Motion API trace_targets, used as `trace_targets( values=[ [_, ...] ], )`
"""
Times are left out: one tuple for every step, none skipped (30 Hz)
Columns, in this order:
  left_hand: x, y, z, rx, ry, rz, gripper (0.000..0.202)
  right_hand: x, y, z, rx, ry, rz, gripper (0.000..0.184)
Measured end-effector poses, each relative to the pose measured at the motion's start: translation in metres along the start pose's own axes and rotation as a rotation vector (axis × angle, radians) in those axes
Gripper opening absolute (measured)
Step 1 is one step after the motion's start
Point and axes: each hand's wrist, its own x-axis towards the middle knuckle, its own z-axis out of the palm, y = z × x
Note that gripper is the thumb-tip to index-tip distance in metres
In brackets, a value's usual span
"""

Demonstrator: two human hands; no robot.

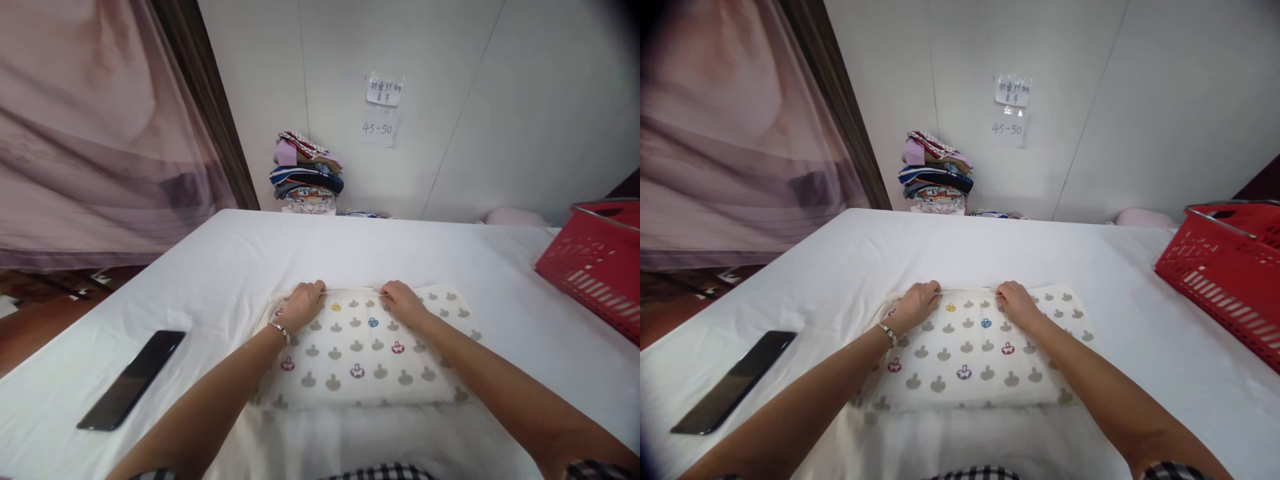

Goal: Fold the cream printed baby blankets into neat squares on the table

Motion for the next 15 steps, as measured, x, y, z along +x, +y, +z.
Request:
trace_targets(
  values=[
    [0.0,0.0,0.0,0.016,0.003,0.006,0.015,-0.001,0.0,0.001,0.008,0.014,0.008,0.013],
    [-0.001,0.0,-0.001,0.034,0.009,0.026,0.014,-0.002,0.0,0.001,0.015,0.024,0.015,0.014],
    [-0.002,0.0,-0.001,0.052,0.017,0.059,0.013,-0.004,0.001,0.002,0.017,0.027,0.013,0.017],
    [-0.003,-0.001,0.0,0.071,0.024,0.103,0.012,-0.006,0.002,0.004,0.015,0.027,-0.002,0.019],
    [-0.005,-0.002,0.0,0.088,0.03,0.155,0.011,-0.008,0.003,0.005,0.009,0.025,-0.029,0.02],
    [-0.007,-0.003,0.001,0.102,0.036,0.21,0.011,-0.01,0.005,0.006,0.002,0.025,-0.065,0.019],
    [-0.01,-0.005,0.002,0.11,0.043,0.261,0.012,-0.012,0.006,0.007,-0.004,0.029,-0.106,0.019],
    [-0.012,-0.006,0.003,0.113,0.05,0.305,0.012,-0.014,0.006,0.007,-0.009,0.038,-0.144,0.018],
    [-0.014,-0.007,0.004,0.109,0.057,0.339,0.013,-0.016,0.007,0.008,-0.009,0.046,-0.176,0.017],
    [-0.015,-0.008,0.005,0.1,0.067,0.362,0.014,-0.018,0.007,0.008,-0.009,0.054,-0.195,0.017],
    [-0.016,-0.009,0.006,0.089,0.079,0.377,0.014,-0.019,0.006,0.008,-0.006,0.057,-0.203,0.017],
    [-0.017,-0.009,0.007,0.079,0.092,0.385,0.015,-0.02,0.006,0.008,-0.002,0.057,-0.203,0.017],
    [-0.017,-0.009,0.007,0.072,0.105,0.389,0.016,-0.02,0.005,0.008,0.003,0.055,-0.196,0.017],
    [-0.017,-0.009,0.008,0.066,0.116,0.39,0.017,-0.02,0.004,0.008,0.01,0.054,-0.184,0.016],
    [-0.017,-0.009,0.008,0.06,0.125,0.386,0.017,-0.019,0.003,0.008,0.02,0.059,-0.166,0.016]
  ],
)
